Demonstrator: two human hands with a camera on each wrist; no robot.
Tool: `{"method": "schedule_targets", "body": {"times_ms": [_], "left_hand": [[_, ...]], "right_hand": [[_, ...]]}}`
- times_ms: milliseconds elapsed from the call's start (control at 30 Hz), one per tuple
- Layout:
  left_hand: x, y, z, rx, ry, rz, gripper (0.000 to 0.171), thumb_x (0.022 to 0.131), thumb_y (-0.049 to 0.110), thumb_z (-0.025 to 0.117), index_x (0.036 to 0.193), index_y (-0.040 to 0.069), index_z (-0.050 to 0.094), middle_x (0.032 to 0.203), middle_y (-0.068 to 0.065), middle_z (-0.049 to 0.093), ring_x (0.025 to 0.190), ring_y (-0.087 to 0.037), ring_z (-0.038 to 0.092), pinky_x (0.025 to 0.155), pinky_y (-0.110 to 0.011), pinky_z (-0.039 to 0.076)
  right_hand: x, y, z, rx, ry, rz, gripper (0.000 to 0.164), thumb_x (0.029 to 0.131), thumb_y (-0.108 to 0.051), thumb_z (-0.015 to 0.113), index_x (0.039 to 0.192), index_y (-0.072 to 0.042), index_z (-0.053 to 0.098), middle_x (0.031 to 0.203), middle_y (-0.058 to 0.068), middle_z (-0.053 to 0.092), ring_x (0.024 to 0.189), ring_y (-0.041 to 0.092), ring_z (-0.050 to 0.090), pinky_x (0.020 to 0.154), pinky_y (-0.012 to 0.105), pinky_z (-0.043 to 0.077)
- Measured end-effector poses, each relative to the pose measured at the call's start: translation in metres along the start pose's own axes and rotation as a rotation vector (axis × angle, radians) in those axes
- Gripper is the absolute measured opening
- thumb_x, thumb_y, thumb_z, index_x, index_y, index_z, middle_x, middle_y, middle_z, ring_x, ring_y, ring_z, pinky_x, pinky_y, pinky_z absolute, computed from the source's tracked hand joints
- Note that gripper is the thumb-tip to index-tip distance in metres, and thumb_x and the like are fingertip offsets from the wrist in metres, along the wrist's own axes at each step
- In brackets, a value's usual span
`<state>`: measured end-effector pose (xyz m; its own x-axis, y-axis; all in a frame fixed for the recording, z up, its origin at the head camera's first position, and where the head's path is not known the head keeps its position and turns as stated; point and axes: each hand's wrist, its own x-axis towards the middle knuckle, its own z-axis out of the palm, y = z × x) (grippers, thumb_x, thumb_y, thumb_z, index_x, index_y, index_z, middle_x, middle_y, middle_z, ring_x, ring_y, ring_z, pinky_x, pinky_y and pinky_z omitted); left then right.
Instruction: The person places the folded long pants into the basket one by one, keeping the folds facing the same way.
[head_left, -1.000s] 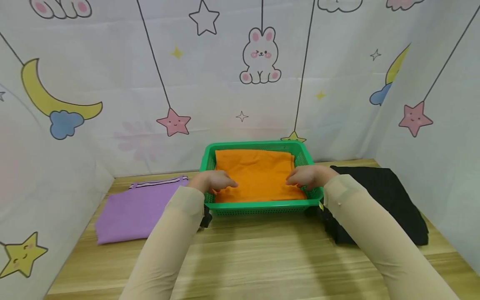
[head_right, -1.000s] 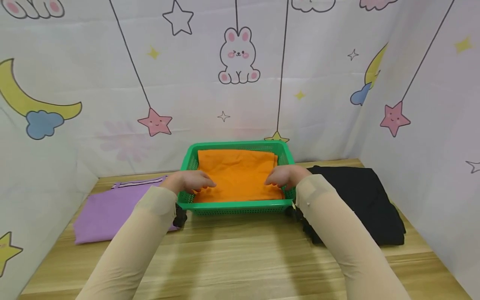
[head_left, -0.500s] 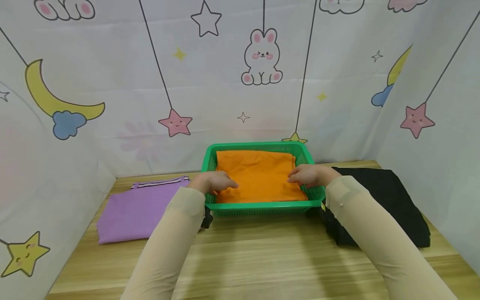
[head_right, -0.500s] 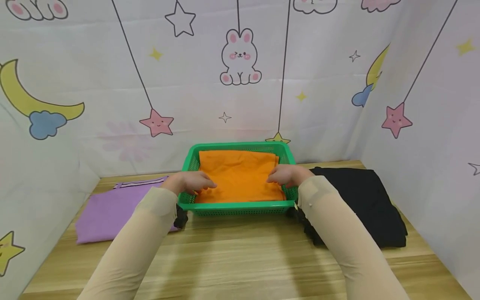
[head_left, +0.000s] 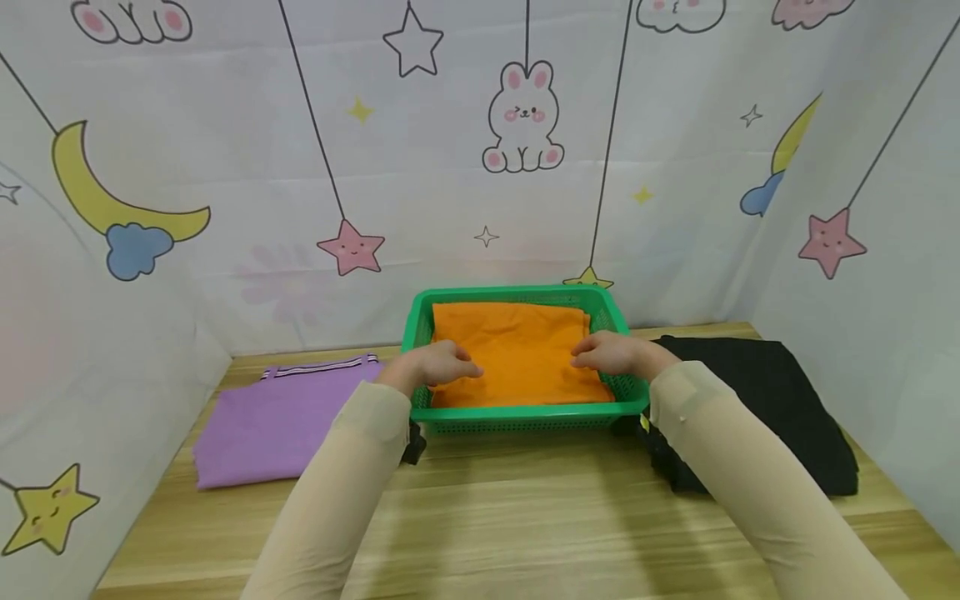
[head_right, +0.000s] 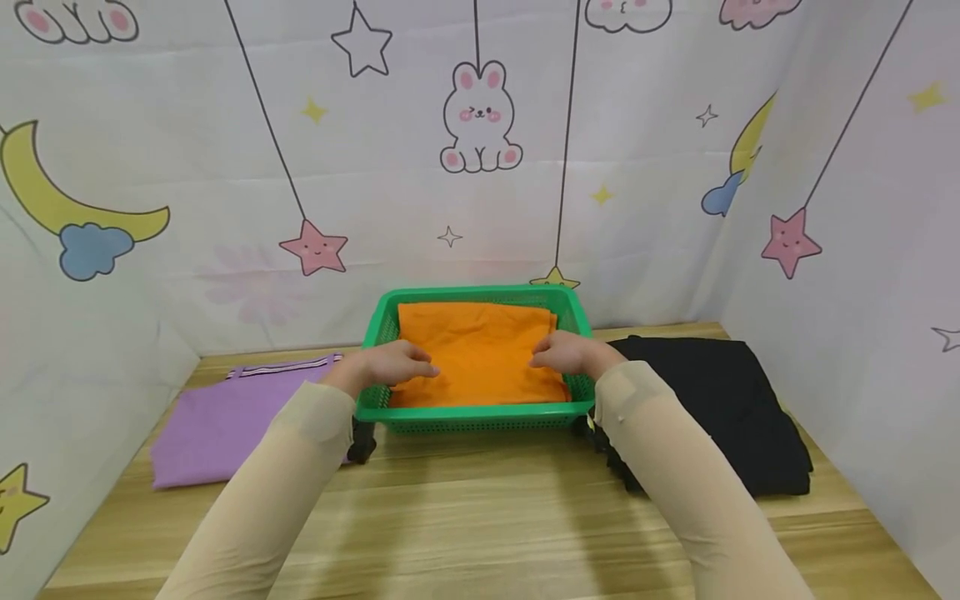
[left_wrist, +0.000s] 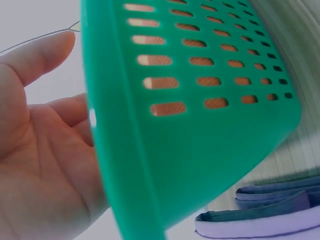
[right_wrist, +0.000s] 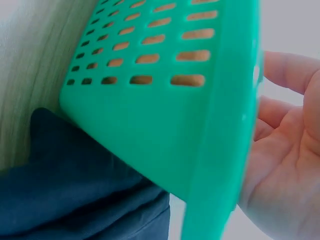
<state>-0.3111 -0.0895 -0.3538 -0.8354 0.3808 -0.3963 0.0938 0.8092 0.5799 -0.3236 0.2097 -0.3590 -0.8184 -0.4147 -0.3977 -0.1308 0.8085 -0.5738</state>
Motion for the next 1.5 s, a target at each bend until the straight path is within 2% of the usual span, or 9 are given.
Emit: {"method": "schedule_targets", "body": {"times_ms": [167, 267, 500, 967, 1133, 1500], "left_hand": [[-0.001, -0.002, 0.004, -0.011, 0.047, 0.049, 0.062, 0.094, 0.037, 0.055, 0.141, 0.000, 0.041, 0.147, -0.012, 0.041, 0.135, -0.031, 0.037, 0.109, -0.046, 0.034], [-0.002, -0.002, 0.006, -0.014, 0.071, 0.067, 0.062, 0.094, 0.036, 0.055, 0.141, 0.000, 0.041, 0.146, -0.012, 0.042, 0.134, -0.031, 0.040, 0.108, -0.046, 0.036], [-0.005, 0.002, 0.009, -0.018, 0.127, 0.077, 0.062, 0.092, 0.036, 0.058, 0.140, 0.000, 0.042, 0.143, -0.017, 0.045, 0.125, -0.031, 0.047, 0.105, -0.046, 0.040], [-0.010, 0.003, 0.017, -0.004, 0.233, 0.087, 0.067, 0.091, 0.038, 0.060, 0.144, 0.004, 0.037, 0.145, -0.016, 0.042, 0.130, -0.032, 0.044, 0.106, -0.047, 0.038], [-0.013, 0.006, 0.019, -0.010, 0.256, 0.087, 0.068, 0.090, 0.038, 0.061, 0.144, 0.004, 0.036, 0.146, -0.016, 0.041, 0.129, -0.032, 0.045, 0.106, -0.047, 0.039], [-0.016, 0.006, 0.022, -0.022, 0.268, 0.100, 0.067, 0.090, 0.037, 0.060, 0.144, 0.004, 0.037, 0.146, -0.017, 0.042, 0.130, -0.033, 0.044, 0.105, -0.049, 0.038]], "right_hand": [[-0.001, -0.003, 0.006, 0.007, 0.053, -0.031, 0.050, 0.100, -0.024, 0.044, 0.140, 0.004, 0.040, 0.145, 0.024, 0.038, 0.131, 0.039, 0.039, 0.105, 0.049, 0.038], [-0.003, -0.007, 0.010, 0.009, 0.079, -0.054, 0.049, 0.100, -0.024, 0.043, 0.140, 0.003, 0.041, 0.145, 0.023, 0.038, 0.132, 0.039, 0.037, 0.105, 0.050, 0.038], [-0.006, -0.011, 0.014, 0.038, 0.138, -0.086, 0.051, 0.100, -0.026, 0.043, 0.143, 0.001, 0.036, 0.147, 0.022, 0.037, 0.132, 0.038, 0.039, 0.106, 0.052, 0.036], [-0.008, -0.005, 0.026, 0.029, 0.268, -0.106, 0.050, 0.100, -0.029, 0.045, 0.143, -0.003, 0.039, 0.147, 0.020, 0.038, 0.131, 0.040, 0.040, 0.105, 0.052, 0.038], [-0.009, -0.004, 0.032, -0.032, 0.317, -0.113, 0.048, 0.100, -0.028, 0.046, 0.141, -0.004, 0.042, 0.146, 0.019, 0.040, 0.130, 0.039, 0.042, 0.103, 0.052, 0.039], [-0.015, -0.010, 0.040, -0.067, 0.390, -0.141, 0.045, 0.099, -0.026, 0.048, 0.138, -0.004, 0.046, 0.142, 0.020, 0.045, 0.128, 0.038, 0.044, 0.102, 0.052, 0.041]]}}
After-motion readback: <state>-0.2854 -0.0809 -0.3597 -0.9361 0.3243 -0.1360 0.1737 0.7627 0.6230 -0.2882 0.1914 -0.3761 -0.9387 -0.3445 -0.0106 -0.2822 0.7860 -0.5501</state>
